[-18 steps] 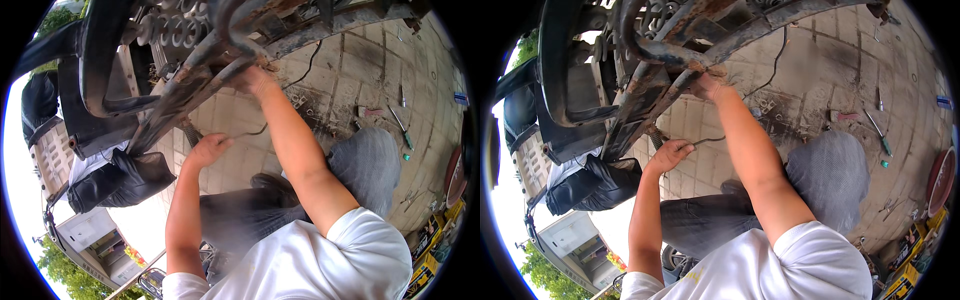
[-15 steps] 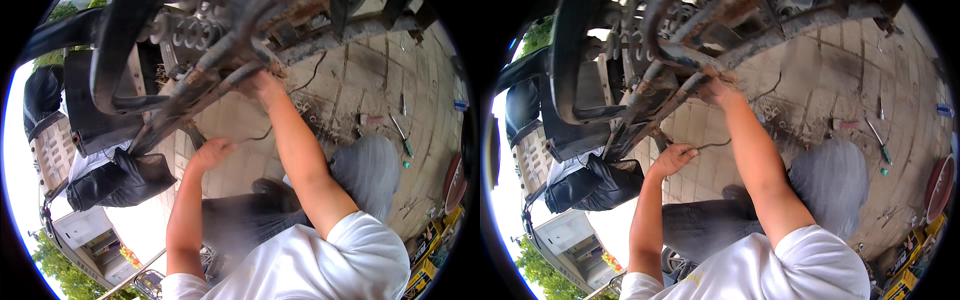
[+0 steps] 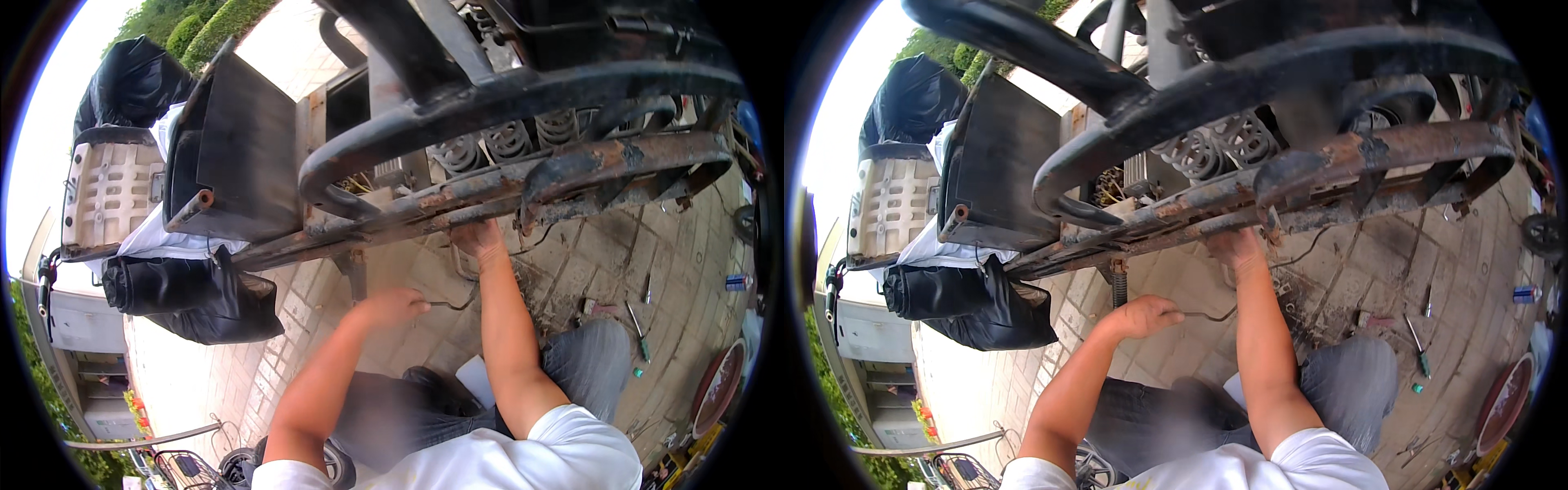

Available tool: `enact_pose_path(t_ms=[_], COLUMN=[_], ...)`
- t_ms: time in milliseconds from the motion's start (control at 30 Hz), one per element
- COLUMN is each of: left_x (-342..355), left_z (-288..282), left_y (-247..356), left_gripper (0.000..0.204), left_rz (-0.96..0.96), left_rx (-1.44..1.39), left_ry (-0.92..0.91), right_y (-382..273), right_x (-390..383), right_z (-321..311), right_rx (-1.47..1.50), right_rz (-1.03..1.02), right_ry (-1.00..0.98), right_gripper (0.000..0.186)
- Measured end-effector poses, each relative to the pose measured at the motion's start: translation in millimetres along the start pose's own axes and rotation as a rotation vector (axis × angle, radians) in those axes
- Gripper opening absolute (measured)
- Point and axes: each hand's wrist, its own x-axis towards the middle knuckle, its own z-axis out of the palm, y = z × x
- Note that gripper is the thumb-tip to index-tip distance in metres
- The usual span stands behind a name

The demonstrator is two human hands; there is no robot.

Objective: The person uses pliers to strip the insulation from several wires located under the frame of a vehicle. They repeatedly grip the wire ends and pull to remove the outer coating, preparing the wires for connection.

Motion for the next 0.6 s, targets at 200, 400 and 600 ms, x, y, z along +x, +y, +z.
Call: enact_pose_path(t_ms=[200, 400, 600], left_x=[-1.9, 0.1, 10.9], left_z=[-4.2, -18.1, -38.4], left_y=[2.8, 9.4, 21.2], left_gripper=[0.036, 0.028, 0.027], left_rz=[-0.007, 0.090, 0.155], left_rx=[0.051, -0.099, -0.135], left_ry=[0.005, 0.200, 0.299], right_y=[-8.2, -21.1, -15.1], right_x=[3.8, -13.6, -38.3], right_z=[12.5, -9.3, 24.9], right_rx=[0.021, 0.092, -0.273], right_rz=[0.013, 0.049, 0.017], right_ry=[-0.038, 0.031, 0.488], right_gripper=[0.051, 0.045, 0.023])
